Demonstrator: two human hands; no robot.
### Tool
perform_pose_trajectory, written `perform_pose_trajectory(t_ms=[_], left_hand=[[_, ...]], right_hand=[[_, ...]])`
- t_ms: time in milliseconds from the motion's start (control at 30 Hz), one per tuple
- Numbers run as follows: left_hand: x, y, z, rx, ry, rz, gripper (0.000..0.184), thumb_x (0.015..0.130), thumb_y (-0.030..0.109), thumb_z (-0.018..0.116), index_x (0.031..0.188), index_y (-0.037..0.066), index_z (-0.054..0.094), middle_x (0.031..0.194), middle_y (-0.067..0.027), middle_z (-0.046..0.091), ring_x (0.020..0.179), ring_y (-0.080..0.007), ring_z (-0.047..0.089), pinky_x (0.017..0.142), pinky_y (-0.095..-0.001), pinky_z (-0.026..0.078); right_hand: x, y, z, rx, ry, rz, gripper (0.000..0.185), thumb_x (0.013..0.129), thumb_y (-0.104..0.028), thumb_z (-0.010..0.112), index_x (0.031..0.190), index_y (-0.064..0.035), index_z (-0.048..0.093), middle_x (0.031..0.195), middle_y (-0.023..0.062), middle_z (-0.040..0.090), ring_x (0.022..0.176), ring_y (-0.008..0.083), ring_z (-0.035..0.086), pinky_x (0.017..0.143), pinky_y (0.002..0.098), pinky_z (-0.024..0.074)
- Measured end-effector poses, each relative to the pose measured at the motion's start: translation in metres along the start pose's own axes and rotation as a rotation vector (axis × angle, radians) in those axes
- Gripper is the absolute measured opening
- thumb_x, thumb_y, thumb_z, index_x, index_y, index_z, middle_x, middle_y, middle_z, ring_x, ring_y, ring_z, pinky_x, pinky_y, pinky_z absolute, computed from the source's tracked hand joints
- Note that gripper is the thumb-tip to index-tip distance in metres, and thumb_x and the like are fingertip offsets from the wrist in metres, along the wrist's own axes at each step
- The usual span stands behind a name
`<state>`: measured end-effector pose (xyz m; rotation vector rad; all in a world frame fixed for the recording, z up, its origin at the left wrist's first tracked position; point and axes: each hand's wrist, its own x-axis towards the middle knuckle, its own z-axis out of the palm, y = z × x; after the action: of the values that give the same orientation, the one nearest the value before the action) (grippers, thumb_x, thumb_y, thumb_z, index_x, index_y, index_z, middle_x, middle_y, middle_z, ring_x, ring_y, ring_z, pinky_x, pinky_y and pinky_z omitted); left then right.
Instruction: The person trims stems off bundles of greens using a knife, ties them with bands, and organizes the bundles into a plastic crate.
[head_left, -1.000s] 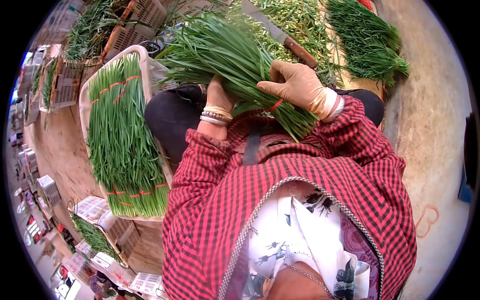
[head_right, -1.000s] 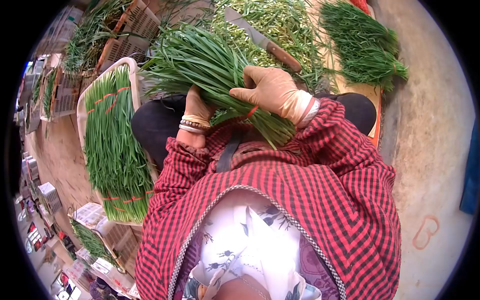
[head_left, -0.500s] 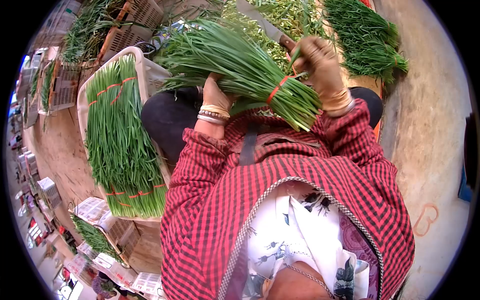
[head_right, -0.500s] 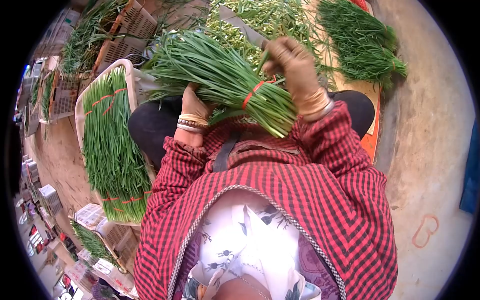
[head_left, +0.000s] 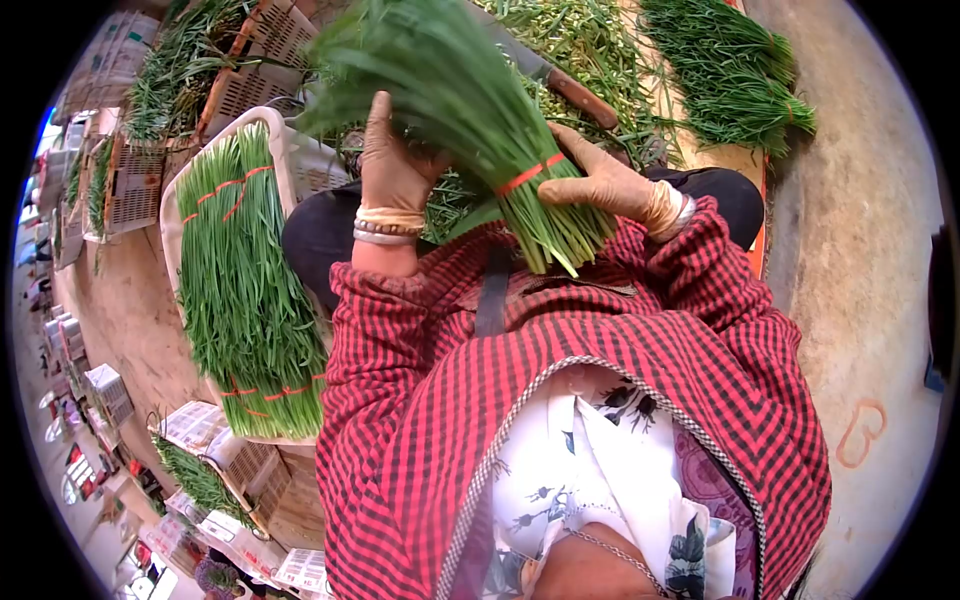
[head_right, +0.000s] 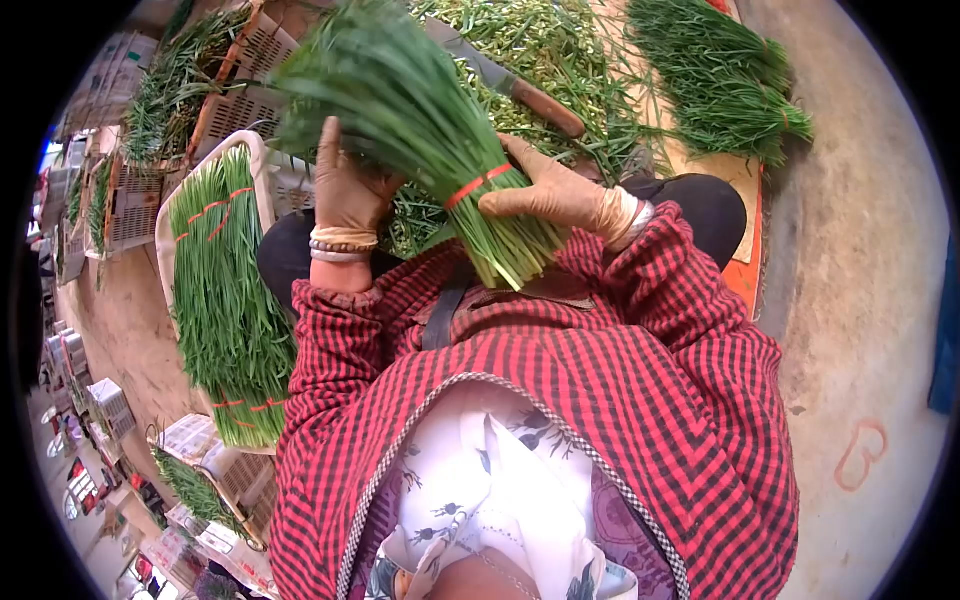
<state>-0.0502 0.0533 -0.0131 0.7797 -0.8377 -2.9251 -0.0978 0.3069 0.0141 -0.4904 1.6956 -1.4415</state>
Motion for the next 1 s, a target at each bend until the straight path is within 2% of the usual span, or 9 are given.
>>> perform_pose_trajectory(t_ms=[33, 133, 167, 267, 300, 367, 467, 800, 1000], left_hand=[[-0.002, 0.011, -0.002, -0.149, -0.297, -0.072, 0.051, 0.095, 0.047, 0.049, 0.126, 0.006, 0.052, 0.126, -0.0180, 0.055, 0.120, -0.0350, 0.050, 0.100, -0.0562, 0.042], [-0.006, 0.006, -0.012, -0.162, -0.073, 0.211, 0.046, 0.097, 0.042, 0.049, 0.119, 0.003, 0.055, 0.117, -0.0179, 0.058, 0.118, -0.0363, 0.051, 0.106, -0.0571, 0.038], [-0.002, -0.001, -0.021, 0.073, 0.076, 0.306, 0.042, 0.093, 0.041, 0.058, 0.112, 0.004, 0.058, 0.112, -0.0134, 0.058, 0.111, -0.0306, 0.056, 0.091, -0.0478, 0.053], [-0.005, -0.039, -0.042, 0.036, 0.081, -0.190, 0.046, 0.091, 0.054, 0.054, 0.098, 0.011, 0.068, 0.103, -0.0076, 0.068, 0.109, -0.0198, 0.058, 0.084, -0.0381, 0.051], [0.006, -0.057, -0.059, -0.048, 0.005, -0.349, 0.061, 0.090, 0.061, 0.048, 0.114, 0.007, 0.063, 0.119, -0.0127, 0.063, 0.113, -0.0237, 0.057, 0.091, -0.0419, 0.048], [-0.010, -0.061, -0.004, -0.157, -0.256, -0.134, 0.075, 0.093, 0.060, 0.041, 0.138, 0.001, 0.043, 0.134, -0.0197, 0.052, 0.117, -0.0308, 0.056, 0.095, -0.0497, 0.048], [0.001, -0.040, -0.003, -0.160, -0.540, 0.009, 0.073, 0.094, 0.059, 0.039, 0.140, 0.003, 0.040, 0.136, -0.0208, 0.049, 0.118, -0.0298, 0.056, 0.096, -0.0476, 0.049], [0.014, -0.030, -0.042, -0.353, -0.485, 0.165, 0.057, 0.095, 0.053, 0.047, 0.131, 0.009, 0.051, 0.128, -0.0094, 0.058, 0.110, -0.0276, 0.059, 0.095, -0.0425, 0.049], [0.016, -0.029, -0.043, -0.306, -0.482, 0.180, 0.054, 0.097, 0.050, 0.045, 0.132, 0.008, 0.051, 0.128, -0.0095, 0.057, 0.111, -0.0270, 0.058, 0.095, -0.0419, 0.049]], right_hand=[[0.001, 0.001, 0.002, 0.145, 0.030, 0.015, 0.093, 0.079, -0.037, 0.075, 0.147, -0.0002, 0.024, 0.134, 0.0149, 0.047, 0.123, 0.0225, 0.047, 0.106, 0.0343, 0.0364], [0.007, -0.006, 0.004, 0.473, 0.047, -0.068, 0.075, 0.085, -0.030, 0.070, 0.142, 0.0000, 0.033, 0.127, 0.0109, 0.052, 0.112, 0.0170, 0.055, 0.097, 0.0310, 0.0442], [0.008, -0.009, 0.004, 0.470, 0.045, -0.075, 0.075, 0.085, -0.030, 0.070, 0.142, 0.0000, 0.033, 0.127, 0.0109, 0.052, 0.112, 0.0170, 0.055, 0.097, 0.0310, 0.0442], [0.003, -0.023, 0.009, 0.479, 0.071, -0.101, 0.069, 0.086, -0.031, 0.069, 0.138, 0.0002, 0.037, 0.124, 0.0100, 0.054, 0.111, 0.0165, 0.055, 0.097, 0.0307, 0.0446], [0.001, -0.028, 0.012, 0.478, 0.063, -0.096, 0.069, 0.086, -0.031, 0.069, 0.138, 0.0002, 0.037, 0.124, 0.0100, 0.054, 0.111, 0.0165, 0.055, 0.097, 0.0307, 0.0446], [-0.003, -0.037, 0.021, 0.522, -0.070, -0.009, 0.069, 0.086, -0.034, 0.067, 0.139, 0.0007, 0.037, 0.124, 0.0102, 0.054, 0.111, 0.0160, 0.055, 0.097, 0.0300, 0.0442], [-0.002, -0.029, 0.032, 0.275, -0.152, 0.021, 0.073, 0.088, -0.040, 0.065, 0.139, 0.0039, 0.037, 0.126, 0.0116, 0.054, 0.111, 0.0168, 0.054, 0.099, 0.0301, 0.0417], [0.006, -0.036, 0.045, -0.373, 0.261, -0.307, 0.020, 0.082, -0.019, 0.074, 0.089, -0.0023, 0.066, 0.080, 0.0059, 0.062, 0.076, 0.0156, 0.062, 0.068, 0.0277, 0.0499], [0.016, -0.036, 0.039, -0.172, 0.153, -0.164, 0.015, 0.086, -0.018, 0.069, 0.089, -0.0032, 0.066, 0.073, 0.0032, 0.062, 0.062, 0.0108, 0.059, 0.058, 0.0244, 0.0469]])
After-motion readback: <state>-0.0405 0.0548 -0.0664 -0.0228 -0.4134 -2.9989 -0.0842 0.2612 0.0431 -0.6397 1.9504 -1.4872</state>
